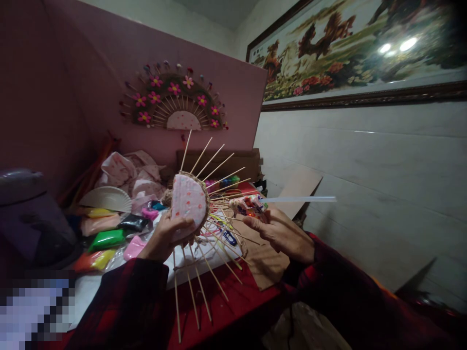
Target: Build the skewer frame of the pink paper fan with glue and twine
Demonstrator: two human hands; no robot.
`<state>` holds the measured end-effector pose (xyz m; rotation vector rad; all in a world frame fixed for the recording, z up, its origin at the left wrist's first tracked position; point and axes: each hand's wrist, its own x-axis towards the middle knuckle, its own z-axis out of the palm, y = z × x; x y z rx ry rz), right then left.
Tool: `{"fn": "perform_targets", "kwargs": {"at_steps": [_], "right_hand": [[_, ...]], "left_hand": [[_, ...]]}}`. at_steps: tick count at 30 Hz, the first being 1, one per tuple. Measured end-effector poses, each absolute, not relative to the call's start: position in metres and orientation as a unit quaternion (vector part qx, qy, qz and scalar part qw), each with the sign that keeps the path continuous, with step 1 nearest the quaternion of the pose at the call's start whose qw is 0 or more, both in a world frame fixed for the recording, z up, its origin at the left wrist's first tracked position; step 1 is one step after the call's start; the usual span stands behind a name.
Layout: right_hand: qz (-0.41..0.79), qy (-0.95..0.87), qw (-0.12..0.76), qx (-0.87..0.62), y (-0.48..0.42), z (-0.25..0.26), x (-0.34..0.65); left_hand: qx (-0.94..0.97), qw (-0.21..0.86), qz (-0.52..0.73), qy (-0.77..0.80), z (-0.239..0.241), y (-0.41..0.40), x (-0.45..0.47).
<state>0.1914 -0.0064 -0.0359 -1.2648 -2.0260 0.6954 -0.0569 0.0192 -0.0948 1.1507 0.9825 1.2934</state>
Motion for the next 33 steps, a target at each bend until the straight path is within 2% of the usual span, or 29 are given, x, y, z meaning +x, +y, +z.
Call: {"fn": "perform_targets", "kwargs": {"at_steps": [13,33], "right_hand": [[0.273,-0.757,0.334,-0.49,-0.006,-0.042,0.194],[0.314,-0.763,0.298,-0.48,0.001,-0.051,0.199]], "left_hand": [[0.481,0.543,0.555,0.407,-0.096,0.02,-0.056],[0.482,0.539,0.551,0.415,-0.095,0.02,-0.056]]}}
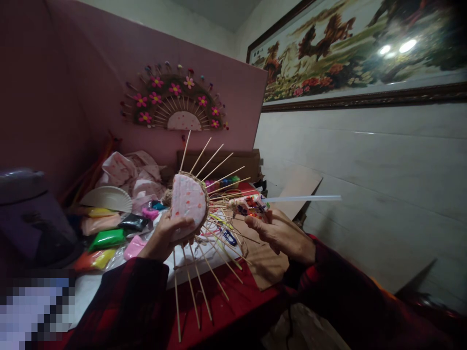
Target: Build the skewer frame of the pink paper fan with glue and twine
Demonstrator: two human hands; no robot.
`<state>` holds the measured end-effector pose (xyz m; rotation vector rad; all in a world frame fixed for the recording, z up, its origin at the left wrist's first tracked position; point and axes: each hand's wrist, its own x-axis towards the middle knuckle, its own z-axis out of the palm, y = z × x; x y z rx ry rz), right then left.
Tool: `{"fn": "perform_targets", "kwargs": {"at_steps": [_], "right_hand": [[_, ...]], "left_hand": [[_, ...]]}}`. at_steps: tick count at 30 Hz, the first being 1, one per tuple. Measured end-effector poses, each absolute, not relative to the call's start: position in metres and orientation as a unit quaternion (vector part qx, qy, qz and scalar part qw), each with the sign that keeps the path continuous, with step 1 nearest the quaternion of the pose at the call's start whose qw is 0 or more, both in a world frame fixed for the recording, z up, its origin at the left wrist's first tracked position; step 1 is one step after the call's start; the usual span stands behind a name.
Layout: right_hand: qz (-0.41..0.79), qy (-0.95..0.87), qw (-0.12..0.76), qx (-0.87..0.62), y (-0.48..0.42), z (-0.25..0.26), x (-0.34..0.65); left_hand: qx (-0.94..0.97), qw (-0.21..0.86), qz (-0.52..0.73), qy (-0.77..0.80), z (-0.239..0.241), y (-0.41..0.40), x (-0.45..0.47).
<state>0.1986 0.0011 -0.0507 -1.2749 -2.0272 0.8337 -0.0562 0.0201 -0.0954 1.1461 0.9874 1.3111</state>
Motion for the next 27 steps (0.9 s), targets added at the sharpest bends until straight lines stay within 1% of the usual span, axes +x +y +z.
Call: {"fn": "perform_targets", "kwargs": {"at_steps": [11,18,22,27], "right_hand": [[0.332,-0.752,0.316,-0.473,0.0008,-0.0508,0.1998],[0.321,-0.755,0.306,-0.483,-0.0002,-0.0512,0.1996],[0.328,-0.751,0.32,-0.476,-0.0006,-0.0504,0.1992],[0.334,-0.743,0.317,-0.485,-0.0001,-0.0507,0.1994]], "left_hand": [[0.488,0.545,0.55,0.403,-0.094,0.0199,-0.0567],[0.485,0.543,0.551,0.407,-0.0953,0.0196,-0.057],[0.479,0.548,0.551,0.408,-0.0941,0.0188,-0.0559],[0.472,0.543,0.556,0.416,-0.0931,0.0176,-0.055]]}}
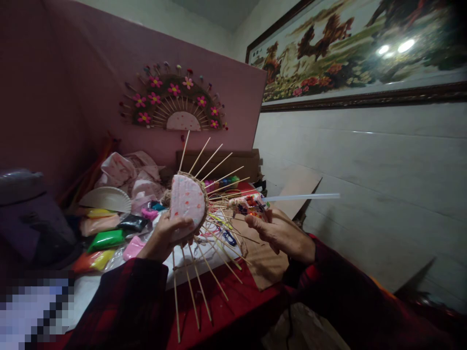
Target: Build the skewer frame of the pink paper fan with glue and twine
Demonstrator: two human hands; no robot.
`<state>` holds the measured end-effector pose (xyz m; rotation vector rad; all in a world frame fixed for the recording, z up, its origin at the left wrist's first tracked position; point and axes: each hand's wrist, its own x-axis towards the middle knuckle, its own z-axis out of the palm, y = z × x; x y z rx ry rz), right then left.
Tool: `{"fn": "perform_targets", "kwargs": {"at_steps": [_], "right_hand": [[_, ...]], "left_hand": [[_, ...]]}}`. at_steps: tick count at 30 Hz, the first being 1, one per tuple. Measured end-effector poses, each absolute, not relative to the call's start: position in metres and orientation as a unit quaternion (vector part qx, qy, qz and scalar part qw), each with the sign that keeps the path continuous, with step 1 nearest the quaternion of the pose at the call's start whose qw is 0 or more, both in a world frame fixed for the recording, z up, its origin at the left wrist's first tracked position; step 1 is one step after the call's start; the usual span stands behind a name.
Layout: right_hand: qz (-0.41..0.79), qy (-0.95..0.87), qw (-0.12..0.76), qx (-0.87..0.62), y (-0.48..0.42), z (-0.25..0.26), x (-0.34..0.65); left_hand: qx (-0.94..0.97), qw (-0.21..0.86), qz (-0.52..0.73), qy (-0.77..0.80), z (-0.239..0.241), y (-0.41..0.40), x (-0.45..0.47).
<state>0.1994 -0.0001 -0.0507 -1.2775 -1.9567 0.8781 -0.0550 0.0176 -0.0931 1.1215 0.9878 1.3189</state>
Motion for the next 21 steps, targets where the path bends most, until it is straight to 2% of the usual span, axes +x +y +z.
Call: {"fn": "perform_targets", "kwargs": {"at_steps": [16,21], "right_hand": [[0.353,-0.73,0.331,-0.484,-0.0015,-0.0471,0.1981],[0.412,-0.66,0.434,-0.455,-0.0034,-0.0475,0.199]], "left_hand": [[0.476,0.548,0.559,0.402,-0.0954,0.0205,-0.0564],[0.477,0.543,0.557,0.409,-0.0944,0.0188,-0.0554]]}}
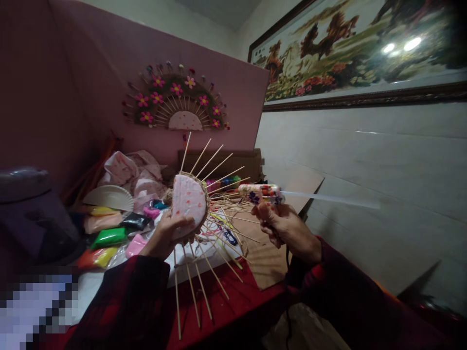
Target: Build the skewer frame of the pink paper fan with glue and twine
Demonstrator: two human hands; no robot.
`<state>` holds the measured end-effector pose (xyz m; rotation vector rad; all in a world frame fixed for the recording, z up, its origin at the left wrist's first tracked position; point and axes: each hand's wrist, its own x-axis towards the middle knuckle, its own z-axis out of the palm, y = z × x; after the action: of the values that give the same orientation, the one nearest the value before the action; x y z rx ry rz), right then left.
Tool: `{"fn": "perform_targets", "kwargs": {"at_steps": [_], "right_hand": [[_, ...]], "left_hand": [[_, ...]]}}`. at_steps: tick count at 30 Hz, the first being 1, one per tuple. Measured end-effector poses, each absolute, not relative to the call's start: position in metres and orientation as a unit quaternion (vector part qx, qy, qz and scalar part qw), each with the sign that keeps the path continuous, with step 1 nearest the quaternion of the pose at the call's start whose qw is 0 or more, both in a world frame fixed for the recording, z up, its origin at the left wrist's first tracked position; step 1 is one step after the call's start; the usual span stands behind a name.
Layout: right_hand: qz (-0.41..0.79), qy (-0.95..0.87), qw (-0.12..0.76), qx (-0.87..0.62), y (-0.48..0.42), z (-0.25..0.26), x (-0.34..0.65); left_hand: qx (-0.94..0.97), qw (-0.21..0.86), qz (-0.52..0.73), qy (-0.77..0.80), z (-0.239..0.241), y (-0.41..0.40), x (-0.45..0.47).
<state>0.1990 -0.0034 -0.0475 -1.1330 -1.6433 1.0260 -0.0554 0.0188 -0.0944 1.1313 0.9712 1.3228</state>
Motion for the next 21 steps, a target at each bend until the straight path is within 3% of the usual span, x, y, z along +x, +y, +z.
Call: {"fn": "perform_targets", "kwargs": {"at_steps": [5,8,15,21], "right_hand": [[0.419,-0.578,0.565,-0.414,0.007,-0.049,0.21],[0.367,-0.565,0.575,-0.465,0.025,-0.061,0.231],[0.149,-0.69,0.293,-0.645,0.068,-0.114,0.279],[0.038,-0.756,0.196,-0.623,0.094,-0.152,0.288]], "left_hand": [[0.462,0.554,0.561,0.405,-0.096,0.021,-0.059],[0.426,0.566,0.577,0.407,-0.095,0.023,-0.063],[0.308,0.592,0.647,0.37,-0.091,0.021,-0.072],[0.283,0.615,0.648,0.35,-0.093,0.02,-0.073]]}}
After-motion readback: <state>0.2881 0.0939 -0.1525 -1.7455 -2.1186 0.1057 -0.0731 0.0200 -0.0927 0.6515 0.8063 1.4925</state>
